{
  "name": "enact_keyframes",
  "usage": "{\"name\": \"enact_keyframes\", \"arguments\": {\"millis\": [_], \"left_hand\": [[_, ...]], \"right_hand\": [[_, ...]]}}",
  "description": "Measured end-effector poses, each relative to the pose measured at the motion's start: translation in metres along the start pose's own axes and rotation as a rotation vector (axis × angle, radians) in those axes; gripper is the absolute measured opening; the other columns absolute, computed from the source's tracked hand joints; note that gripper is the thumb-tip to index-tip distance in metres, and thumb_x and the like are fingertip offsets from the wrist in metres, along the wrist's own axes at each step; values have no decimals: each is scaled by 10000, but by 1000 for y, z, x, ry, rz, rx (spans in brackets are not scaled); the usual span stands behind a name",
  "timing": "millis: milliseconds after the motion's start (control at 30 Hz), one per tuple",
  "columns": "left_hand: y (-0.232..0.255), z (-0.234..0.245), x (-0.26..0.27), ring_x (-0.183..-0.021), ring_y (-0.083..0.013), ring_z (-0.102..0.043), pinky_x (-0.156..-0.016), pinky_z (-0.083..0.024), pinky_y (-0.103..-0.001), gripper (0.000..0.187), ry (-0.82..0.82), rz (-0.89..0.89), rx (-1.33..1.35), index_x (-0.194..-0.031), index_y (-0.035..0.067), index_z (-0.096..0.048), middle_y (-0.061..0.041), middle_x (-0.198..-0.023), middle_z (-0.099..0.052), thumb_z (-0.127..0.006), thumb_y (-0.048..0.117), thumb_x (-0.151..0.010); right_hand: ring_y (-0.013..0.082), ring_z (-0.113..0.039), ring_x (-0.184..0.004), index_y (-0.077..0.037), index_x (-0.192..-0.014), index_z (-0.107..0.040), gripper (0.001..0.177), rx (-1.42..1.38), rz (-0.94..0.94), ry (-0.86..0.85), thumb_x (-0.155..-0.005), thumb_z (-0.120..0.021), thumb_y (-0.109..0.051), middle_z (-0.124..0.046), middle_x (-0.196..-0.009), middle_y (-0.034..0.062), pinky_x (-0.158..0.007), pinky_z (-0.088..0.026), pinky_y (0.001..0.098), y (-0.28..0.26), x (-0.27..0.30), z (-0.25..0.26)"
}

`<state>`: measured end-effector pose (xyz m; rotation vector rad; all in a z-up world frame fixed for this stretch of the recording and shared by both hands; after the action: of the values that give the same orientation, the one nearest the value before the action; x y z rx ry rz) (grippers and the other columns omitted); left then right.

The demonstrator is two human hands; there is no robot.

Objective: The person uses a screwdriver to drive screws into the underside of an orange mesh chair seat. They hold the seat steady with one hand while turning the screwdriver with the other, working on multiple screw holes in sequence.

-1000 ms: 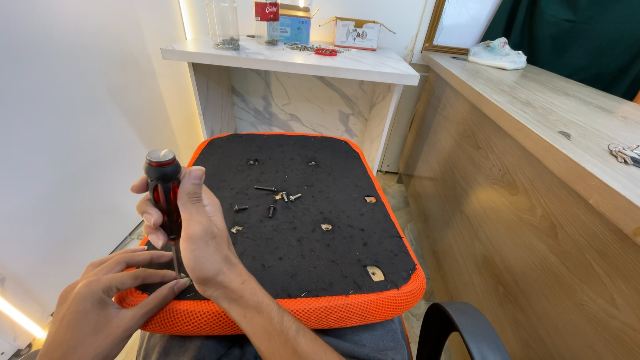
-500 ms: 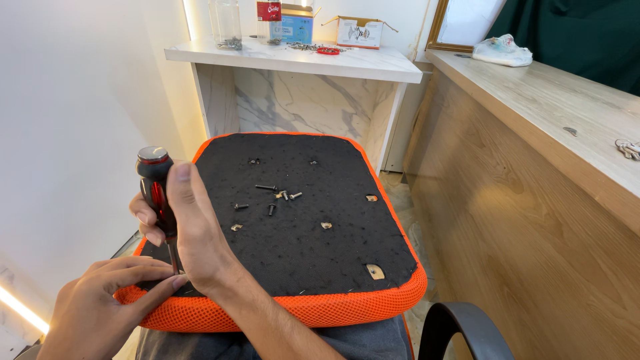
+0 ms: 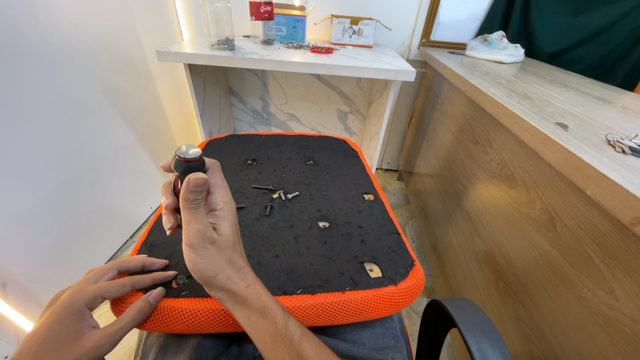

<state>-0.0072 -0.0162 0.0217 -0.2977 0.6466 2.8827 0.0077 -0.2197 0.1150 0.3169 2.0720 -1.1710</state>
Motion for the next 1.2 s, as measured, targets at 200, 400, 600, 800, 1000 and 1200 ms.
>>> {"name": "enact_keyframes", "arguments": {"millis": [200, 400, 600, 800, 1000, 1200], "left_hand": [[-8, -1, 1, -1447, -152, -508, -1222, -341, -465, 291, -10, 37, -33, -1120, 365, -823, 84, -1413, -614, -753, 424, -844], [-11, -3, 2, -1417, -160, -526, -1175, -401, -440, 301, -5, -32, -58, -1145, 401, -807, 83, -1443, -632, -719, 403, -857], [-21, -10, 1, -1407, -186, -533, -1143, -407, -444, 304, 38, -124, -10, -1150, 370, -819, 53, -1445, -634, -722, 356, -862], [-13, -8, 1, -1404, -201, -538, -1151, -381, -460, 279, 64, -99, 43, -1109, 301, -846, 34, -1403, -613, -762, 377, -854], [21, 0, 5, -1320, -154, -608, -1148, -438, -409, 281, 138, 43, 68, -1017, 261, -891, 67, -1245, -721, -815, 418, -796], [39, 6, 3, -1258, -145, -633, -1127, -458, -388, 241, 179, 102, 88, -969, 234, -893, 87, -1152, -770, -843, 375, -780]], "right_hand": [[65, -467, -763, -31, -1274, -471, 581, -44, -21, 3, -1125, -332, -575, -480, -890, 6, -714, -449, 225, -3, 3, -2], [56, -451, -743, -26, -1278, -469, 576, -59, -23, -19, -1141, -311, -563, -476, -891, 7, -685, -431, 210, -5, 7, -7], [53, -440, -747, -31, -1267, -469, 593, -50, -27, -22, -1144, -293, -584, -462, -881, 2, -684, -415, 205, -8, 8, -10], [48, -403, -723, -46, -1220, -458, 574, -26, -75, -34, -1126, -300, -590, -427, -840, -17, -655, -383, 204, -15, 9, -14], [29, -365, -684, -56, -1179, -464, 516, -8, -81, -27, -1129, -317, -548, -386, -787, -33, -585, -346, 190, -14, 4, -16], [28, -374, -719, -52, -1183, -467, 509, -46, -84, -41, -1143, -331, -541, -407, -819, -32, -609, -348, 191, -13, 4, -13]]}}
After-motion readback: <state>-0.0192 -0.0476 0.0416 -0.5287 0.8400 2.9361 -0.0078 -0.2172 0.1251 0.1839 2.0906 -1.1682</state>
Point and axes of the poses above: each hand's wrist, its own x-axis away from the middle knuckle, its own z-axis out of the back of the hand, y = z × x, the point moved 2 cm from there along -x, towards the middle knuckle
